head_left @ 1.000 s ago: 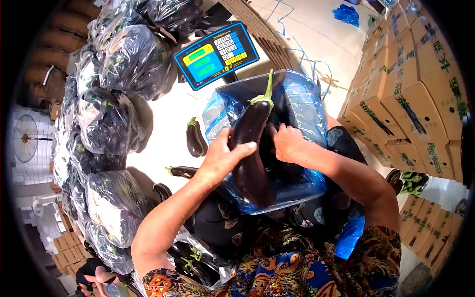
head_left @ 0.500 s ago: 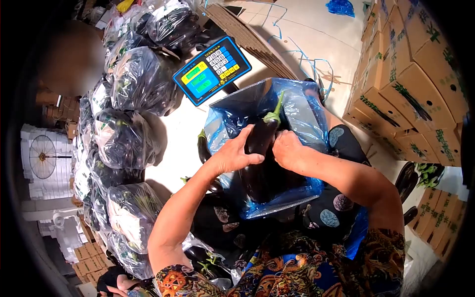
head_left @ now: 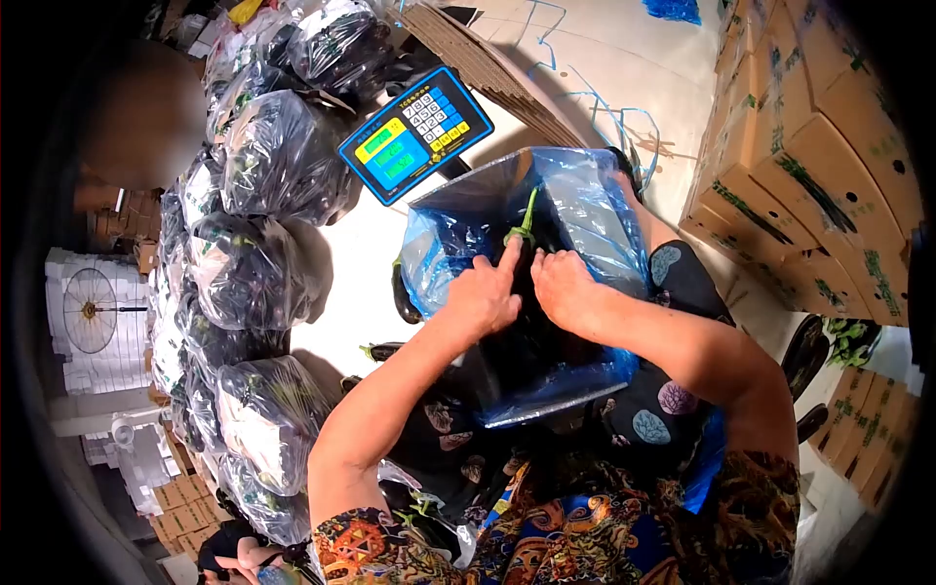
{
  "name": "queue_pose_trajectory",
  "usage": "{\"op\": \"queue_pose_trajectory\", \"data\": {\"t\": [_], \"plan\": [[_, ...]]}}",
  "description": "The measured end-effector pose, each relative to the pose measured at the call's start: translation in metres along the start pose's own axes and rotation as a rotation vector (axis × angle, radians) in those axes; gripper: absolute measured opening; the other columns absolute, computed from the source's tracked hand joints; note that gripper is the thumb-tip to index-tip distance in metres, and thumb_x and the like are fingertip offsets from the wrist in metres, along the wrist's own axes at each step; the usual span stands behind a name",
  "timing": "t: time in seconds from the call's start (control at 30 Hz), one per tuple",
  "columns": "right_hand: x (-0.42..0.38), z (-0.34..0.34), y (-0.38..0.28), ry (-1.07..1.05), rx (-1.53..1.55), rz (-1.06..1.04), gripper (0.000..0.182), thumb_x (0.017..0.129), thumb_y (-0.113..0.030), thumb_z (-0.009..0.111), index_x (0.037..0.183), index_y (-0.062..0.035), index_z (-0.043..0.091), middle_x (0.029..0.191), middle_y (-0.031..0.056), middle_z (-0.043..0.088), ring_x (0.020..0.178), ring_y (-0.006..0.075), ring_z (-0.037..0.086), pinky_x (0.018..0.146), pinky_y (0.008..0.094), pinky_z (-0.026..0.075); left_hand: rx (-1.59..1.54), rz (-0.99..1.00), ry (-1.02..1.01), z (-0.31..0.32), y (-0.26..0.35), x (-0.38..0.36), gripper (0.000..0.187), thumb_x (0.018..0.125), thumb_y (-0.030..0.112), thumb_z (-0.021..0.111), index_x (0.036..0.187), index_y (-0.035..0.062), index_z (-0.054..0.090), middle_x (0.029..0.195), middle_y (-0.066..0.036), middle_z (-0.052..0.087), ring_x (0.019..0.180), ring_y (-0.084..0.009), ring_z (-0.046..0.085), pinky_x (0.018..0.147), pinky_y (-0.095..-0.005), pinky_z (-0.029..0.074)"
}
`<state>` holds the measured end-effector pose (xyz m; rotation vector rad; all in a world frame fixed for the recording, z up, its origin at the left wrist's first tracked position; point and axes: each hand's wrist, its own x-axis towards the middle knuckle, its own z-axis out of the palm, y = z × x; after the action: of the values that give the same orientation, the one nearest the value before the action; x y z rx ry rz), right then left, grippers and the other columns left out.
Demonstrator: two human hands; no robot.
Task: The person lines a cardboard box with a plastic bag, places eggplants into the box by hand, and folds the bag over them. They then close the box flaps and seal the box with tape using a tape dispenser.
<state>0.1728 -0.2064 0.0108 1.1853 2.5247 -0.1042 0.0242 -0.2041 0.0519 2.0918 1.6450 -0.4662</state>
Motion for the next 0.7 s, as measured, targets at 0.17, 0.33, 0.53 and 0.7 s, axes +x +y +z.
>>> {"op": "queue_pose_trajectory", "data": {"t": [0.17, 0.33, 0.53, 0.7], "plan": [[-0.002, 0.002, -0.002, -0.002, -0.174, -0.066, 0.056, 0.088, -0.021, 0.056, 0.136, 0.0075, 0.048, 0.121, 0.0141, 0.064, 0.097, 0.0212, 0.064, 0.064, 0.038, 0.045, 0.063, -0.004, -0.043, 0.002, 0.002, 0.005, 0.088, 0.084, 0.038, 0.061, 0.152, 0.01, 0.014, 0.106, -0.036, 0.06, 0.091, -0.0455, 0.065, 0.079, -0.0506, 0.054], [-0.003, -0.002, 0.001, 0.01, -0.028, 0.004, 0.063, 0.087, -0.035, 0.062, 0.132, 0.0066, 0.051, 0.11, 0.0109, 0.066, 0.094, 0.0205, 0.064, 0.066, 0.036, 0.048, 0.07, -0.031, -0.05, 0.015, -0.007, 0.027, 0.082, 0.087, 0.046, 0.055, 0.153, 0.0098, 0.02, 0.107, -0.032, 0.062, 0.093, -0.042, 0.066, 0.079, -0.0497, 0.054], [-0.033, -0.03, 0.017, 0.304, 0.372, -0.023, 0.058, 0.081, -0.036, 0.071, 0.12, 0.0028, 0.055, 0.097, 0.0129, 0.064, 0.09, 0.0283, 0.064, 0.072, 0.0382, 0.052, 0.085, 0.144, 0.292, -0.005, -0.001, -0.017, 0.066, 0.085, 0.04, 0.066, 0.14, 0.0132, 0.041, 0.099, -0.021, 0.063, 0.083, -0.0365, 0.066, 0.067, -0.046, 0.054], [-0.052, -0.059, 0.048, 0.385, 0.642, 0.064, 0.041, 0.086, -0.025, 0.065, 0.121, -0.0057, 0.055, 0.101, 0.0169, 0.063, 0.095, 0.0369, 0.061, 0.079, 0.0465, 0.05, -0.174, 0.306, 0.278, -0.04, 0.008, -0.065, 0.056, 0.086, 0.032, 0.067, 0.132, 0.0099, 0.045, 0.088, -0.015, 0.062, 0.08, -0.0358, 0.064, 0.064, -0.0453, 0.052]]}}
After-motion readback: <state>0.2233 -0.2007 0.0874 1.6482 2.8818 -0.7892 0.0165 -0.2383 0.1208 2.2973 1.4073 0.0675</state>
